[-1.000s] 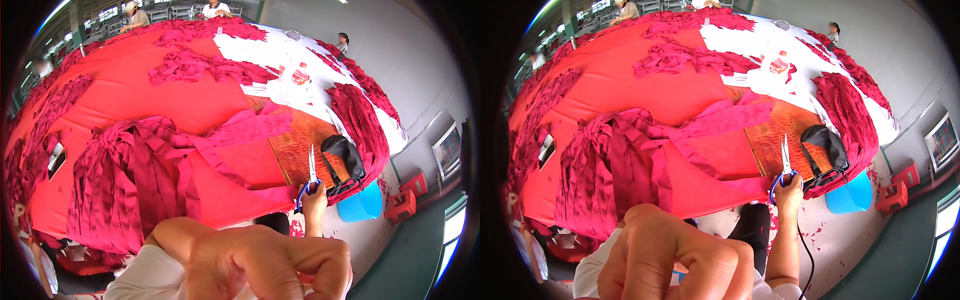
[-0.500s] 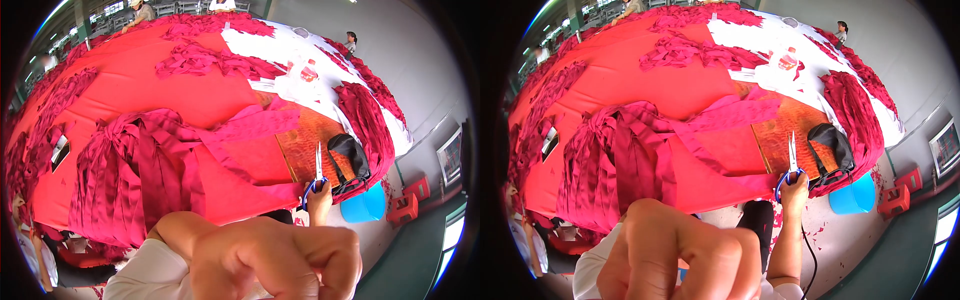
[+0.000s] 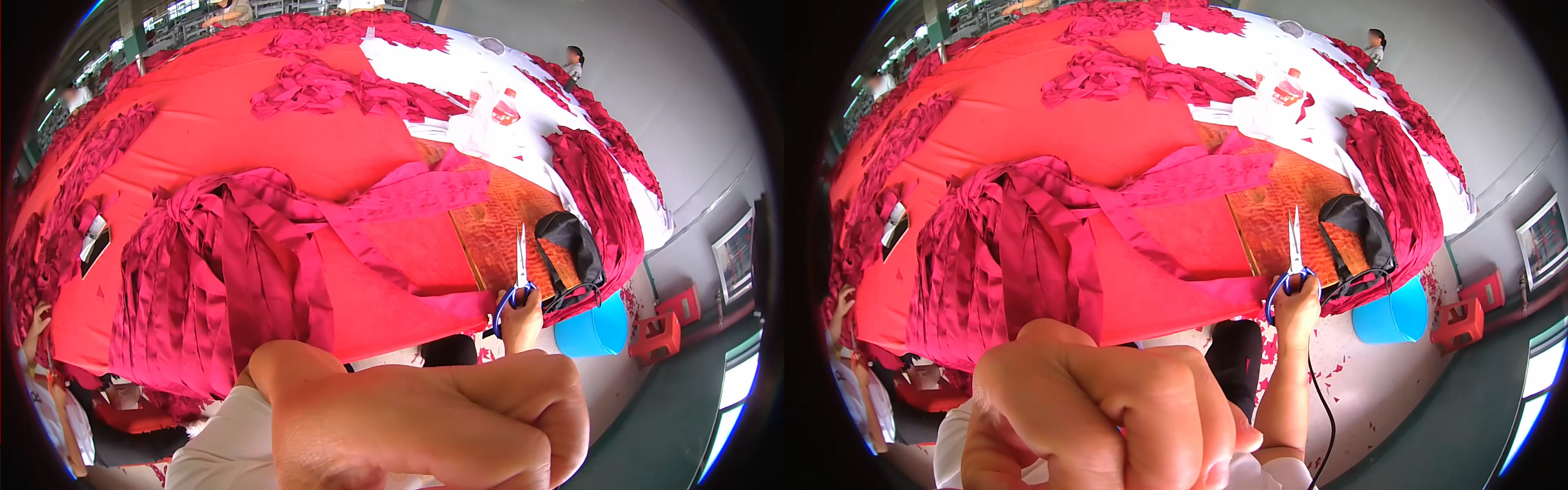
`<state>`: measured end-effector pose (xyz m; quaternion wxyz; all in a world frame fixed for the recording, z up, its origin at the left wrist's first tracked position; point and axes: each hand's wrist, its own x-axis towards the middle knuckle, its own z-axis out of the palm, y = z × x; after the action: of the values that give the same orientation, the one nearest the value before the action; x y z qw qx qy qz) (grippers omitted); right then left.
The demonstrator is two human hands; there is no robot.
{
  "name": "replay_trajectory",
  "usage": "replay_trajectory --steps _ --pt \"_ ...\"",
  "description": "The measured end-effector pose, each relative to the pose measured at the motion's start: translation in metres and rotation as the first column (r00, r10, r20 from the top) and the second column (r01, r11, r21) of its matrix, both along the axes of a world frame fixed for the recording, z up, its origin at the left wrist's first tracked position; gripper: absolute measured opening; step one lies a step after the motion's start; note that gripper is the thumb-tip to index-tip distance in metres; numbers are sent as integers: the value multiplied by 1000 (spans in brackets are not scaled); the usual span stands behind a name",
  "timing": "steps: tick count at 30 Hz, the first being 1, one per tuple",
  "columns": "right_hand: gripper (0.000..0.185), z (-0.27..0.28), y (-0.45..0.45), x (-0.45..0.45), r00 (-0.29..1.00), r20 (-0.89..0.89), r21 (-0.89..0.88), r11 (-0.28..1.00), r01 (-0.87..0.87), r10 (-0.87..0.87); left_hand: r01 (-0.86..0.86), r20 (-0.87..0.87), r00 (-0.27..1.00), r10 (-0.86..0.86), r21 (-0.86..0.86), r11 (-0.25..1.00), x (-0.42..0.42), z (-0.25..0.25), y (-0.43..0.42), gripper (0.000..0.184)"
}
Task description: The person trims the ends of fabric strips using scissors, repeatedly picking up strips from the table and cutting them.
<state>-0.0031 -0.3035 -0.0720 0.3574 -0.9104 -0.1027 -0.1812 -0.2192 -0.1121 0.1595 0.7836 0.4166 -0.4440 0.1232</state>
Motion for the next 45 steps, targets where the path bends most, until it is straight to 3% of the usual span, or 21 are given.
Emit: replay_trajectory --steps 4,8,13,15,16,17,20,22,30,31,36,39,40,43,45 --pt "34 -4 -1 2 1000 -25 50 999 0 1 82 -73 994 -84 -27 996 1 -2 3 33" --pt "34 5 2 -3 998 -51 -2 999 36 -36 158 27 987 -158 -18 987 10 -2 8 29" --pt "33 -45 -14 27 992 -125 171 985 17 4 250 141 959 -247 -5 968 23 -8 12 28" --pt "33 -50 -16 29 999 -26 288 957 -33 42 -82 113 988 103 -179 980 12 -26 -6 46" --pt "34 14 4 -9 999 -45 47 999 11 -9 -26 -28 999 20 -252 967 6 -27 -5 52" --pt "34 12 3 -7 999 -45 48 999 11 -8 -27 -28 999 20 -251 968 10 -27 -5 52" --pt "34 7 0 -4 999 -38 87 996 -12 16 -10 194 979 60 -251 968 27 -32 1 46" --pt "34 13 4 -7 1000 -30 76 997 -6 8 -24 194 977 89 -313 949 28 -32 -6 31" --pt "32 7 0 -4 1000 -13 64 998 -27 28 -22 146 987 63 -271 962 25 -29 -8 17" --pt "32 6 0 -4 1000 3 45 999 -27 26 -25 141 988 54 -203 979 24 -29 -2 26" --pt "33 26 11 -14 1000 -3 29 999 -26 26 -23 98 994 50 -257 966 19 -29 -3 50" --pt "33 12 4 -7 1000 -15 41 999 -13 14 7 145 988 46 -345 938 27 -26 -13 52" --pt "33 9 2 -6 1000 -13 47 999 -17 18 7 145 988 46 -345 939 26 -22 -10 52" --pt "33 6 1 -4 1000 17 45 999 -17 16 208 113 973 -202 -49 977 22 -7 5 46" --pt "33 4 3 -2 999 -36 49 999 13 -12 171 173 971 -166 -16 985 23 -8 3 49"
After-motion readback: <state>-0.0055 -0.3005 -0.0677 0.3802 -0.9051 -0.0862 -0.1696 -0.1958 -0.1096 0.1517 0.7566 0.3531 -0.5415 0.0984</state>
